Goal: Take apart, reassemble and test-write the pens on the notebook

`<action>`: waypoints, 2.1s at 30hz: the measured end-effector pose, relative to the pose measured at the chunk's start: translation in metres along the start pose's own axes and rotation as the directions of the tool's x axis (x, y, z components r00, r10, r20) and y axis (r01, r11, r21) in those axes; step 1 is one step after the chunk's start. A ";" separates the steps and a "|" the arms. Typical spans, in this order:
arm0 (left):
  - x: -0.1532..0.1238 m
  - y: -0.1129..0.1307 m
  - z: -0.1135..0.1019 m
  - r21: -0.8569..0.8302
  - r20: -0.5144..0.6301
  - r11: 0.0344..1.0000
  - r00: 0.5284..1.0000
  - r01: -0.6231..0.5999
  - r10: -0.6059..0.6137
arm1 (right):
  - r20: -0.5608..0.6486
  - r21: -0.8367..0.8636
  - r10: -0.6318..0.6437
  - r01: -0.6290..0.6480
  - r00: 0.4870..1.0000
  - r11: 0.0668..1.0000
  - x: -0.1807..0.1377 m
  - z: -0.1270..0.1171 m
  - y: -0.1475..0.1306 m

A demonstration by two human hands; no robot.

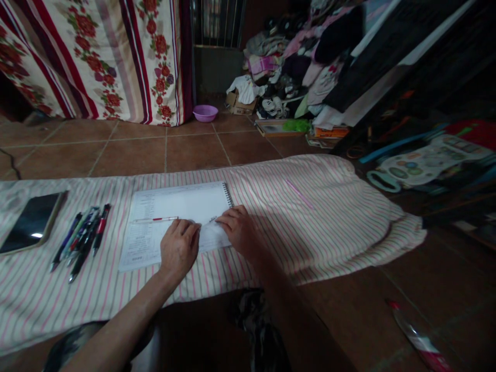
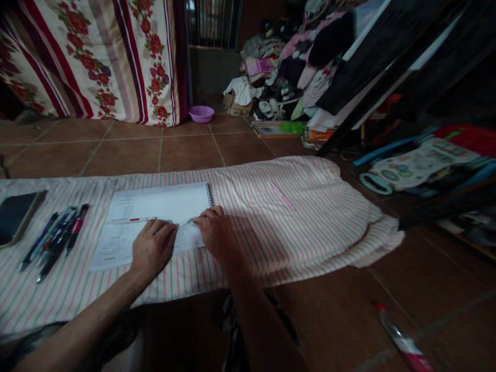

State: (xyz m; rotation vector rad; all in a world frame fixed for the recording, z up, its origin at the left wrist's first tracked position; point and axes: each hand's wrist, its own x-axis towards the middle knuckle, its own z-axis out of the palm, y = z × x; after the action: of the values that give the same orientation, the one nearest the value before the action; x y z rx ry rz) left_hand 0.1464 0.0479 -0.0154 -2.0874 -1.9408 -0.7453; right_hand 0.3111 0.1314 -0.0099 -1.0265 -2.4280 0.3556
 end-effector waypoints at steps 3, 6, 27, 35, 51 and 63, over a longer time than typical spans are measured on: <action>-0.001 -0.002 0.000 -0.016 -0.012 1.000 1.000 0.018 -0.018 | -0.012 0.003 0.004 -0.004 1.000 1.000 0.003 0.003 -0.004; -0.003 -0.003 -0.001 -0.026 -0.017 0.999 0.999 0.029 -0.029 | -0.009 0.016 0.009 -0.009 1.000 1.000 0.005 0.003 -0.007; -0.006 -0.007 -0.005 -0.105 -0.033 0.993 0.998 0.053 -0.057 | -0.074 0.050 0.049 -0.045 0.996 0.998 0.009 0.004 -0.010; -0.007 -0.008 -0.007 -0.103 -0.025 0.993 0.998 0.055 -0.058 | -0.086 0.028 0.051 -0.049 0.995 0.998 0.011 0.007 -0.011; -0.008 -0.011 -0.008 -0.110 -0.009 0.992 0.998 0.066 -0.067 | -0.113 0.034 0.062 -0.059 0.992 0.998 0.012 0.006 -0.010; -0.009 -0.011 -0.007 -0.145 -0.022 0.983 0.993 0.111 -0.116 | -0.271 0.102 0.087 -0.061 0.959 0.993 0.013 0.005 -0.011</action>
State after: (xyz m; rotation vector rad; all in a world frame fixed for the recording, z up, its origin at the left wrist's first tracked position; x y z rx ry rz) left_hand 0.1336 0.0385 -0.0162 -2.0435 -2.0607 -0.9617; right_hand 0.2940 0.1331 -0.0052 -1.0523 -2.1107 0.3245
